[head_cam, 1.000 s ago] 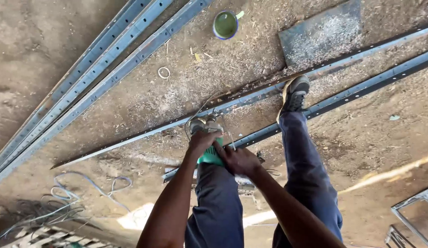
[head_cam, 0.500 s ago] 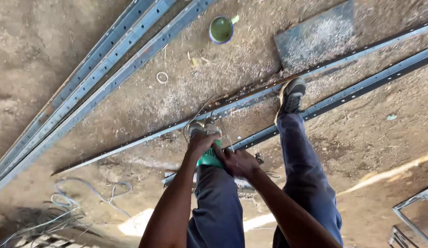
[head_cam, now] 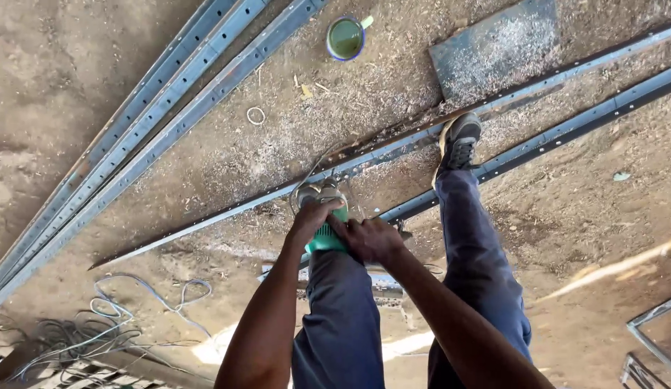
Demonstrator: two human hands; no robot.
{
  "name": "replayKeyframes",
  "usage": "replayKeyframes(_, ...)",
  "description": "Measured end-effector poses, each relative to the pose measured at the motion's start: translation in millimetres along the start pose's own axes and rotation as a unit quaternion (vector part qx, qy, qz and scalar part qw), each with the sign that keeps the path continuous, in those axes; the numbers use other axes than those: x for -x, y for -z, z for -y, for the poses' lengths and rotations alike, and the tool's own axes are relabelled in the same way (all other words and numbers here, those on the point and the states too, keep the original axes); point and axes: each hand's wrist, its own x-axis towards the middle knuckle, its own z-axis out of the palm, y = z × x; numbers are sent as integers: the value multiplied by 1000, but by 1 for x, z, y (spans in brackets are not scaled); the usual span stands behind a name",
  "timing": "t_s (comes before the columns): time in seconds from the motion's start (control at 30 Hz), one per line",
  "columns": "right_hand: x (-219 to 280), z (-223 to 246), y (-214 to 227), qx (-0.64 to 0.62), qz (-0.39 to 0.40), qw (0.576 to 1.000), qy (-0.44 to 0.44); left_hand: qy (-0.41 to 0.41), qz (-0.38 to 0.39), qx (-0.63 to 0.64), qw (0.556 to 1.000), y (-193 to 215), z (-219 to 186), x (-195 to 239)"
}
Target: Using a power drill to create a series of holes in long metal bars on the ground.
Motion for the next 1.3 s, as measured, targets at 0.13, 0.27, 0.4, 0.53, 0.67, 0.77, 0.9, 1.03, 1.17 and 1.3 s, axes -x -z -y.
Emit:
replayKeyframes(0.13,1,5,11,44,16,999,-16,17,-8,23,1000,1,12,-8)
replayKeyframes(0.27,0,4,-25,-44,27,997,-54,33,-31,-75,996,0,10,-23)
replayKeyframes(0.4,-1,10,-32,-79,57,993,-62,53,-47,-121,990,-8,28,-42)
replayKeyframes(0.53,8,16,-53,-95,48,993,-58,50,-59,-139,987,-11,35,-20)
replayKeyframes(0.67,33,33,-64,-129,48,986,-91,80,-59,-179,979,-33,2,53)
replayKeyframes(0.77,60,46,-72,-173,44,977,-115,70,-44,-175,981,-44,-12,89)
replayKeyframes(0.9,78,22,-51,-170,55,978,-112,50,-36,-92,994,-64,0,62)
replayKeyframes(1.03,58,1,-67,-135,12,982,-135,31,-43,-120,991,-63,-5,22)
replayKeyframes(1.17,68,13,-55,-190,28,970,-147,29,-35,-92,995,-73,5,28)
replayKeyframes(1.3,60,6,-74,-122,-2,981,-153,5,-42,-101,994,-64,6,8)
